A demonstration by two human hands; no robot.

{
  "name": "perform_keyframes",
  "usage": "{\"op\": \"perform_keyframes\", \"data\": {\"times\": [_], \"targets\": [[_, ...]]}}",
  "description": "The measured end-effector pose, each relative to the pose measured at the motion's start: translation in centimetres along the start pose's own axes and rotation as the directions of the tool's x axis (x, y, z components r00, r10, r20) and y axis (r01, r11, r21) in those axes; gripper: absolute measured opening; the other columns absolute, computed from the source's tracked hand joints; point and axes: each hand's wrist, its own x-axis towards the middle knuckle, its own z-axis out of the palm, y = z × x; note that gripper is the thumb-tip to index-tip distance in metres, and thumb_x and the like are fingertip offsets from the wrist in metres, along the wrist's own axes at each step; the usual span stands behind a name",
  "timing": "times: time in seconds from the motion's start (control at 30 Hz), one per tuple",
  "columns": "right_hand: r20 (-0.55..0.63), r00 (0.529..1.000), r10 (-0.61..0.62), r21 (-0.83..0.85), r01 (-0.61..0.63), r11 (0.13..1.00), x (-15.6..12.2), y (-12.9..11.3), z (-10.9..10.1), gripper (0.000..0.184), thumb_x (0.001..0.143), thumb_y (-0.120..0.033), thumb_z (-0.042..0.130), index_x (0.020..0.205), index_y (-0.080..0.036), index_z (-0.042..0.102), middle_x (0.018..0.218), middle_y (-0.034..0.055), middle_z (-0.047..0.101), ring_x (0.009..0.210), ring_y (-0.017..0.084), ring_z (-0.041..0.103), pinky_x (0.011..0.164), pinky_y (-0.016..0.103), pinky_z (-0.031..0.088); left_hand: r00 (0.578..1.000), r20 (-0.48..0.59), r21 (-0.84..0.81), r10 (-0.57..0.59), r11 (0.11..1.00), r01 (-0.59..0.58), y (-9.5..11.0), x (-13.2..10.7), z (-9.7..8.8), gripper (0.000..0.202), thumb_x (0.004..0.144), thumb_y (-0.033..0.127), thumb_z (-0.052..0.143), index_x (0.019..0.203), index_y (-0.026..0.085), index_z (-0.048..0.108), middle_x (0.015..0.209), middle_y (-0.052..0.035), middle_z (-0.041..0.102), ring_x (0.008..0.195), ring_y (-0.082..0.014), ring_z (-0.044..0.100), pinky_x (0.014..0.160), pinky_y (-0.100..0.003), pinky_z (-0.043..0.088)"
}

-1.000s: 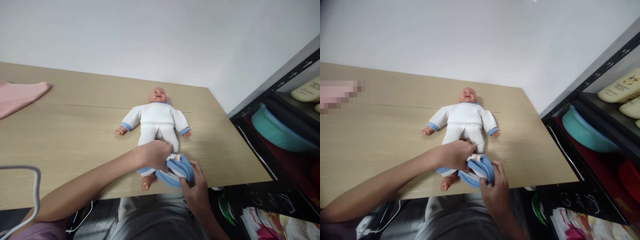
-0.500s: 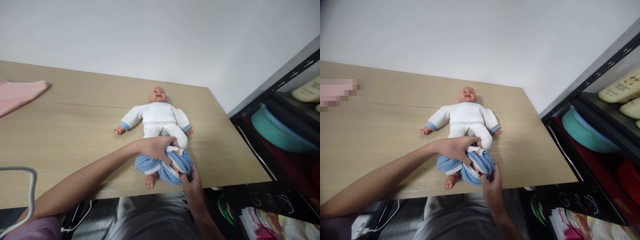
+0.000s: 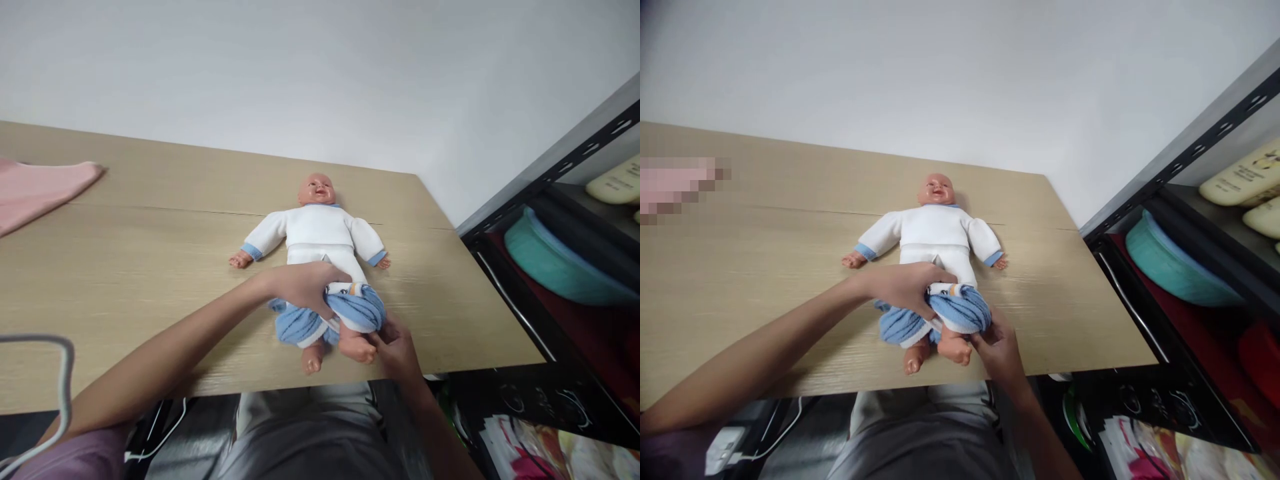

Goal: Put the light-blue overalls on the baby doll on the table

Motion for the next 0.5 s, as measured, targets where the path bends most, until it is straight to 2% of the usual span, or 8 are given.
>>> {"op": "perform_keyframes", "data": {"times": [0.1, 0.2, 0.3, 0.4, 0.5], "targets": [[0.226, 0.971, 0.080, -0.139, -0.049, 0.989, 1.4, -1.8, -1.9, 0.049, 0.093, -0.054, 0.088, 0.130, -0.023, 0.080, 0.129, 0.0130, 0.085, 0.123, 0.038, 0.080, 0.111, 0.054, 0.064, 0.999, 0.049, -0.016, 0.011, 1.000, -0.011, 0.0, -0.3, -0.6, 0.038, 0.084, 0.049, 0.092, 0.105, 0.021, 0.076, 0.097, -0.0006, 0.078, 0.086, -0.0233, 0.070, 0.070, -0.032, 0.041], [0.267, 0.961, 0.072, -0.307, 0.014, 0.952, 2.4, -3.4, -3.6, 0.055, 0.092, -0.051, 0.090, 0.140, -0.026, 0.076, 0.140, 0.0117, 0.082, 0.130, 0.039, 0.076, 0.113, 0.055, 0.063, 0.999, 0.030, -0.011, -0.044, 0.999, 0.044, 0.0, -0.5, -0.9, 0.052, 0.081, 0.052, 0.096, 0.116, 0.021, 0.075, 0.104, -0.0027, 0.078, 0.094, -0.0270, 0.072, 0.074, -0.032, 0.045], [0.297, 0.953, 0.065, -0.359, 0.048, 0.932, 3.2, -4.0, -4.5, 0.049, 0.090, -0.047, 0.092, 0.134, -0.028, 0.078, 0.136, 0.0095, 0.082, 0.122, 0.037, 0.078, 0.100, 0.048, 0.067, 0.996, 0.061, -0.062, -0.062, 0.996, 0.066, -0.1, -0.5, -1.1, 0.067, 0.078, 0.053, 0.098, 0.130, 0.022, 0.071, 0.119, -0.0053, 0.078, 0.110, -0.0322, 0.073, 0.086, -0.034, 0.051], [0.373, 0.924, 0.083, -0.352, 0.059, 0.934, 4.1, -4.1, -4.7, 0.040, 0.093, -0.040, 0.089, 0.130, -0.028, 0.080, 0.130, 0.0074, 0.083, 0.114, 0.033, 0.078, 0.093, 0.044, 0.066, 0.986, 0.164, -0.177, 0.042, 0.984, -0.013, -0.2, -0.3, -1.2, 0.054, 0.086, 0.046, 0.091, 0.130, 0.022, 0.071, 0.124, -0.0065, 0.078, 0.116, -0.0334, 0.074, 0.093, -0.036, 0.054], [0.434, 0.900, 0.053, -0.366, 0.122, 0.923, 4.7, -4.5, -4.2, 0.038, 0.093, -0.036, 0.088, 0.129, -0.028, 0.080, 0.126, 0.0063, 0.084, 0.112, 0.032, 0.077, 0.096, 0.045, 0.063, 0.981, 0.172, -0.196, 0.092, 0.979, -0.057, -0.1, -0.4, -1.4, 0.042, 0.091, 0.040, 0.083, 0.126, 0.020, 0.072, 0.122, -0.0076, 0.079, 0.118, -0.0329, 0.074, 0.097, -0.035, 0.055]]}}
